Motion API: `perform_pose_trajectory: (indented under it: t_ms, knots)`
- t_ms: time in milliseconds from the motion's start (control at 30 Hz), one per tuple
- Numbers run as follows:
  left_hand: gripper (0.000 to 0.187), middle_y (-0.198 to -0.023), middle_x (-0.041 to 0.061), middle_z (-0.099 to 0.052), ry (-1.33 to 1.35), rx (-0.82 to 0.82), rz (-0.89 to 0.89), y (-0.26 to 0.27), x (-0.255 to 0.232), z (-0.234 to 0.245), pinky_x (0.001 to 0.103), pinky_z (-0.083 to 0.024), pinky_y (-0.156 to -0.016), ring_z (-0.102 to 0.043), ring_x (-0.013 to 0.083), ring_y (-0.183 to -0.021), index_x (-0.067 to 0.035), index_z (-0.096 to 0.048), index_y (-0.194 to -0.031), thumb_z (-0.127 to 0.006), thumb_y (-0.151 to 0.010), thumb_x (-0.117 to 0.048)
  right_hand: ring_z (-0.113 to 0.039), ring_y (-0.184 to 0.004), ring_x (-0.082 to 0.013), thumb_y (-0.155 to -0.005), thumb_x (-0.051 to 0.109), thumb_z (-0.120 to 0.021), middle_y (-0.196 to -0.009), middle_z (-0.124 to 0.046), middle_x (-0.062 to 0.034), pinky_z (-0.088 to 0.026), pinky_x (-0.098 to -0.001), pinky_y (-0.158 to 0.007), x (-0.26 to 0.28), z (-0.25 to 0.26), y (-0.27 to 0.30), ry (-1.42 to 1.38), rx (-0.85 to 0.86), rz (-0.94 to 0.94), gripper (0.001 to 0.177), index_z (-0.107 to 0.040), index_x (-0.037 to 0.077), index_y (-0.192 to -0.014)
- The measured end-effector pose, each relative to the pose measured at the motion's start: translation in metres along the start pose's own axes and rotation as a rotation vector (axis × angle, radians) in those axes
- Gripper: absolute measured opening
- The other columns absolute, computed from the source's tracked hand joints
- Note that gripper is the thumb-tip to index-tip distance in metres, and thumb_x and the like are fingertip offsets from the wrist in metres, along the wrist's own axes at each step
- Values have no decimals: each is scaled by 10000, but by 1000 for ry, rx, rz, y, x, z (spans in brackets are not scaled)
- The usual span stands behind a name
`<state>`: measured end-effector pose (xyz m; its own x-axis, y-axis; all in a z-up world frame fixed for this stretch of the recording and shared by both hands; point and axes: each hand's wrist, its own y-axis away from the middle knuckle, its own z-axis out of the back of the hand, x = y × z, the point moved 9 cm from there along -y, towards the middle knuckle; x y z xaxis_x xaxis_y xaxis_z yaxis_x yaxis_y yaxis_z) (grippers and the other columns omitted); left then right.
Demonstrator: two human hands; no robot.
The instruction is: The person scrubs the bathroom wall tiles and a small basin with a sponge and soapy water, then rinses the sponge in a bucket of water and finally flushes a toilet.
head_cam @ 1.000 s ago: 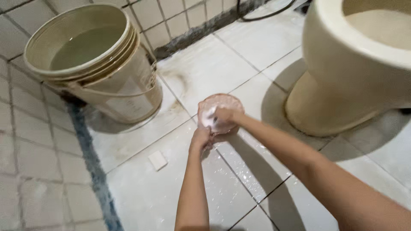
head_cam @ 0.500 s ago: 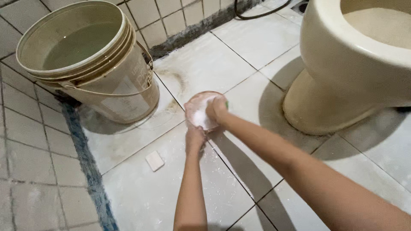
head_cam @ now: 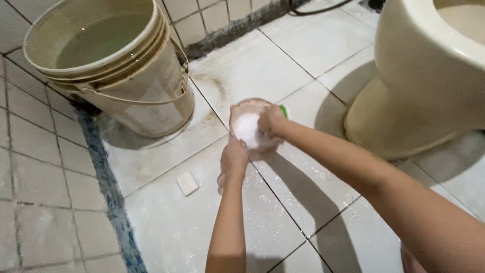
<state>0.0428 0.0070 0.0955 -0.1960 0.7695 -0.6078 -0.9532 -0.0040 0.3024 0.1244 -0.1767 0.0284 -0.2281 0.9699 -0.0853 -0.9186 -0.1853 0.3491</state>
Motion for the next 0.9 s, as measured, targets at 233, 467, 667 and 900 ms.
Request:
perform_pose_trajectory:
  t_ms: [233,467,667,900]
  knots:
    - [438,-1129,248,-706,87,37,9,-19,16,-11,527,-524,-936,-671,440,-1073,-28,-715,-1126,-509,-980,-386,-701,-1071,-274,-720,150,-673,-1286,-668,-135,-552,-373,-943,30,7,5,-370,-27,261,594,-697,134,-1313]
    - [429,-1026,308,-729,211,163,36,-37,28,-38,539,-583,-739,-730,468,-854,4,-630,-1191,-441,-1028,-345,-652,-1108,-359,-901,346,-679,-1218,-679,-170,-565,-457,-865,39,20,10,-3,-119,-127,397,-754,55,-1160]
    - [388,-786,273,-707,-42,25,-403,-86,52,-80,495,-560,-622,-706,374,-672,9,-722,-893,-462,-963,-270,-750,-971,-360,-841,218,-683,-1106,-755,-171,-593,-430,-856,78,-1,-11,-267,-5,235,311,-774,95,-1112]
    - [524,-645,262,-667,238,141,-17,-46,54,-52,492,-548,-574,-683,373,-546,82,-685,-749,-438,-1020,-291,-664,-1014,-376,-826,265,-679,-1236,-644,-118,-567,-500,-759,62,19,2,-15,-31,-110,306,-738,121,-1089]
